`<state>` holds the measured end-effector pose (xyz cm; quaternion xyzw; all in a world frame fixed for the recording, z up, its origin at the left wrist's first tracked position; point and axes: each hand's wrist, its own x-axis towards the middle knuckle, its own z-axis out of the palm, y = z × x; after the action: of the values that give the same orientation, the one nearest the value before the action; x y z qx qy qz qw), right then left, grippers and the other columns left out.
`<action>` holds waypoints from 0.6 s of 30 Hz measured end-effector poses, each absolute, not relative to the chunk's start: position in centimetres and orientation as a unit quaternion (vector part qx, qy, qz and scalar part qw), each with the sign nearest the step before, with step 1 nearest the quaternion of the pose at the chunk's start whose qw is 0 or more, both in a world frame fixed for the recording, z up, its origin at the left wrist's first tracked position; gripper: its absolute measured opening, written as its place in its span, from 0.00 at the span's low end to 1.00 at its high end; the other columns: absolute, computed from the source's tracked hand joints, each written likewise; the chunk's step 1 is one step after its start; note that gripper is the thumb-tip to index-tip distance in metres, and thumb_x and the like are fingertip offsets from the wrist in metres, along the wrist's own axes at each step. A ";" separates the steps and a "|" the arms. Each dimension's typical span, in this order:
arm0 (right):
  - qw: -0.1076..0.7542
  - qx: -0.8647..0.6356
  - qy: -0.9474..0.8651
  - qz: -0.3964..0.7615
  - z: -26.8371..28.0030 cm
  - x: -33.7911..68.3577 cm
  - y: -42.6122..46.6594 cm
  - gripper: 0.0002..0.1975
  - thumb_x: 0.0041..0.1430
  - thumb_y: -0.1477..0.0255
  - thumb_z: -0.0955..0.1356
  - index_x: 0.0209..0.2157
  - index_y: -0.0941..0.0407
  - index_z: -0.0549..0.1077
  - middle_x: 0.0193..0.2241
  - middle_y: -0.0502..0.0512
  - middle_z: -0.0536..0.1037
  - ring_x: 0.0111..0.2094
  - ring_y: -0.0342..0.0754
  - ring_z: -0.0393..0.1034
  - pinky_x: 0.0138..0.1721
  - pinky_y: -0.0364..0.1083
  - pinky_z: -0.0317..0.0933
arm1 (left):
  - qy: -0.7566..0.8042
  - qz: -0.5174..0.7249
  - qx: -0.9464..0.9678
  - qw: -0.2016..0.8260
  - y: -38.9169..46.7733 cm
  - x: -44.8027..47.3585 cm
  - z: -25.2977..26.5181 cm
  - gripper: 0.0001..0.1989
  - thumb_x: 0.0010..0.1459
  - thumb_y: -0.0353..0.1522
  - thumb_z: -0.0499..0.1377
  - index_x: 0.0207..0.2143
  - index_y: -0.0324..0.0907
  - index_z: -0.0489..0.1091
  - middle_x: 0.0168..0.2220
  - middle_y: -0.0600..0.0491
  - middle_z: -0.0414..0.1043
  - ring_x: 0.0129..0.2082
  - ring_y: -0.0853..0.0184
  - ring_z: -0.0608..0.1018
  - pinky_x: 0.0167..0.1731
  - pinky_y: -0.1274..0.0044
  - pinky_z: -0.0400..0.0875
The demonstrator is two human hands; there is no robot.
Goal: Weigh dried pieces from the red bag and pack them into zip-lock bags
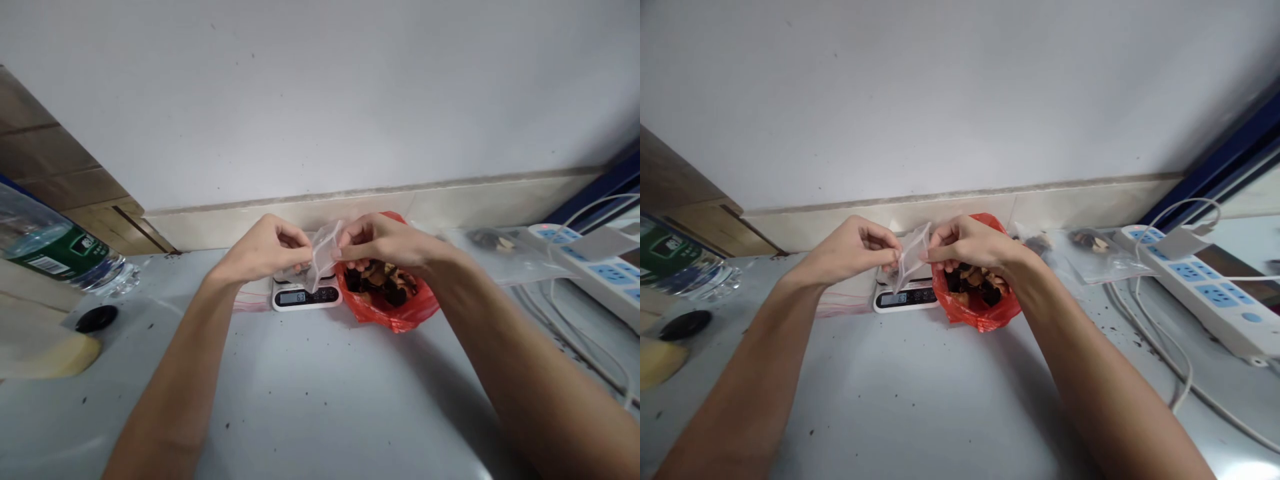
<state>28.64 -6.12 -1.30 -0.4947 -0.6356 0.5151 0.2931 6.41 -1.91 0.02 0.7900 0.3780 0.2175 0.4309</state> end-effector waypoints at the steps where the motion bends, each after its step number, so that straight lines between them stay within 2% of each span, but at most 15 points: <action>1: 0.300 -0.506 -0.636 0.500 -1.3 28.8 -6.1 0.16 0.46 0.61 0.77 0.19 0.54 0.70 0.19 0.45 0.68 0.23 0.41 0.58 0.27 0.46 0.52 | 0.378 0.235 0.788 0.425 -1.7 6.1 0.0 0.06 0.44 0.30 0.61 0.18 0.43 0.78 0.18 0.55 0.74 0.20 0.70 0.73 0.22 0.78 0.67; 4: 0.373 -0.544 -0.619 0.427 -1.2 28.7 -6.0 0.11 0.45 0.68 0.73 0.23 0.53 0.66 0.21 0.45 0.68 0.24 0.43 0.61 0.28 0.45 0.54 | 0.390 0.287 0.778 0.401 -1.3 5.5 0.1 0.06 0.45 0.31 0.63 0.18 0.43 0.78 0.19 0.54 0.77 0.22 0.69 0.76 0.25 0.78 0.70; 7: 0.459 -0.544 -0.626 0.318 -1.0 27.9 -6.1 0.08 0.42 0.76 0.69 0.25 0.52 0.66 0.28 0.49 0.76 0.32 0.48 0.71 0.33 0.46 0.61 | 0.402 0.334 0.762 0.383 -1.8 5.9 0.4 0.06 0.44 0.32 0.64 0.18 0.42 0.78 0.19 0.54 0.77 0.22 0.68 0.76 0.25 0.78 0.71; 10: 0.421 -0.554 -0.673 0.251 -0.7 27.0 -6.5 0.07 0.42 0.79 0.65 0.23 0.53 0.72 0.34 0.56 0.81 0.42 0.55 0.75 0.39 0.49 0.65 | 0.407 0.348 0.752 0.386 -2.8 7.1 0.6 0.05 0.43 0.31 0.63 0.18 0.42 0.77 0.20 0.54 0.77 0.22 0.68 0.76 0.25 0.77 0.71; 12: 0.387 -0.583 -0.672 0.242 -0.6 26.7 -6.9 0.08 0.45 0.79 0.66 0.24 0.53 0.75 0.33 0.56 0.82 0.42 0.57 0.76 0.38 0.50 0.65 | 0.414 0.345 0.748 0.388 -3.3 7.8 0.6 0.05 0.43 0.31 0.63 0.18 0.42 0.77 0.20 0.54 0.77 0.23 0.68 0.76 0.24 0.77 0.71; 14: 0.399 -0.593 -0.660 0.233 -0.6 26.6 -7.1 0.09 0.47 0.80 0.65 0.28 0.53 0.74 0.32 0.55 0.81 0.40 0.56 0.77 0.36 0.49 0.64 | 0.424 0.353 0.741 0.382 -3.5 8.1 0.6 0.05 0.44 0.32 0.63 0.19 0.42 0.77 0.20 0.55 0.76 0.23 0.68 0.76 0.25 0.78 0.70; 16: 0.427 -0.576 -0.666 0.208 -0.4 26.8 -7.2 0.10 0.48 0.81 0.64 0.28 0.52 0.71 0.34 0.55 0.81 0.40 0.54 0.77 0.36 0.48 0.64 | 0.433 0.371 0.733 0.372 -3.4 8.1 0.5 0.06 0.44 0.31 0.63 0.18 0.43 0.77 0.20 0.55 0.76 0.23 0.69 0.76 0.26 0.77 0.71; 18: 0.413 -0.561 -0.692 0.188 -0.1 26.9 -7.3 0.10 0.48 0.82 0.63 0.27 0.53 0.71 0.38 0.56 0.82 0.40 0.53 0.77 0.37 0.48 0.65 | 0.432 0.380 0.729 0.372 -3.3 8.0 0.4 0.06 0.44 0.31 0.63 0.18 0.43 0.77 0.20 0.55 0.76 0.23 0.69 0.76 0.26 0.77 0.71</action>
<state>26.85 -7.29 -0.11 -0.5607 -0.6925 0.1876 0.4135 8.03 -3.32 0.41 0.7285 0.4319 0.3802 0.3716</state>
